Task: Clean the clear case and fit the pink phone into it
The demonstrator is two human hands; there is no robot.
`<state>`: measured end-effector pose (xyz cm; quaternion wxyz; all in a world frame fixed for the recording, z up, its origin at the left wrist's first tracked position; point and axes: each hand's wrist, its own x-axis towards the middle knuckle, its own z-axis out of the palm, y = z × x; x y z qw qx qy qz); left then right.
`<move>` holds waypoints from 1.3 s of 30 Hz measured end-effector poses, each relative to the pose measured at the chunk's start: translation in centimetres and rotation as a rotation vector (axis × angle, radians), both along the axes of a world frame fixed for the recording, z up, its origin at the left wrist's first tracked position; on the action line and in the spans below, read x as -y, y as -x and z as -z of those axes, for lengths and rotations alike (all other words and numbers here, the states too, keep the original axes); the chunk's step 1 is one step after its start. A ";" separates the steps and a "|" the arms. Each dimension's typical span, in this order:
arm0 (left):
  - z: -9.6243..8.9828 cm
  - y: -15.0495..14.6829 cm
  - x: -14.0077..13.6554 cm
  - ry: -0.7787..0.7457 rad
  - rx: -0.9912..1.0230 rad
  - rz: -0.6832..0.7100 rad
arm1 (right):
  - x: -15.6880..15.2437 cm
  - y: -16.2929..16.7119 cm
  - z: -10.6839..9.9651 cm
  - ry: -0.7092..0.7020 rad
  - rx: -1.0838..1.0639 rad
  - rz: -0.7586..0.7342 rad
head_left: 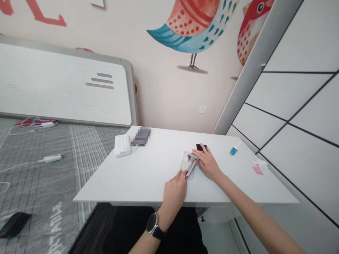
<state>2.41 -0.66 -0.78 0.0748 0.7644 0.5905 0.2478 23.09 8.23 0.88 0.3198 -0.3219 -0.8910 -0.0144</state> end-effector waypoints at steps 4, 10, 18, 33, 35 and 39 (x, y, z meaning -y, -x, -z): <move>-1.6 0.3 0.2 -0.076 0.099 0.002 | 0.9 1.3 -0.6 0.050 -0.114 -0.013; -4.1 0.3 -1.0 -0.137 0.252 -0.058 | 2.9 5.0 -1.4 0.110 -0.350 0.026; -4.9 -0.1 -3.4 -0.055 0.242 -0.031 | 1.3 5.9 -1.7 0.039 -0.546 0.070; -3.0 -0.3 -4.2 0.187 -0.010 -0.077 | 0.5 5.8 -5.1 -0.131 -0.176 -0.021; -3.0 -0.3 -4.1 0.189 -0.019 -0.070 | 0.2 5.9 -4.9 -0.147 -0.156 -0.058; -3.1 -0.1 -4.0 0.193 -0.032 -0.056 | -0.4 5.7 -4.6 -0.164 -0.163 -0.078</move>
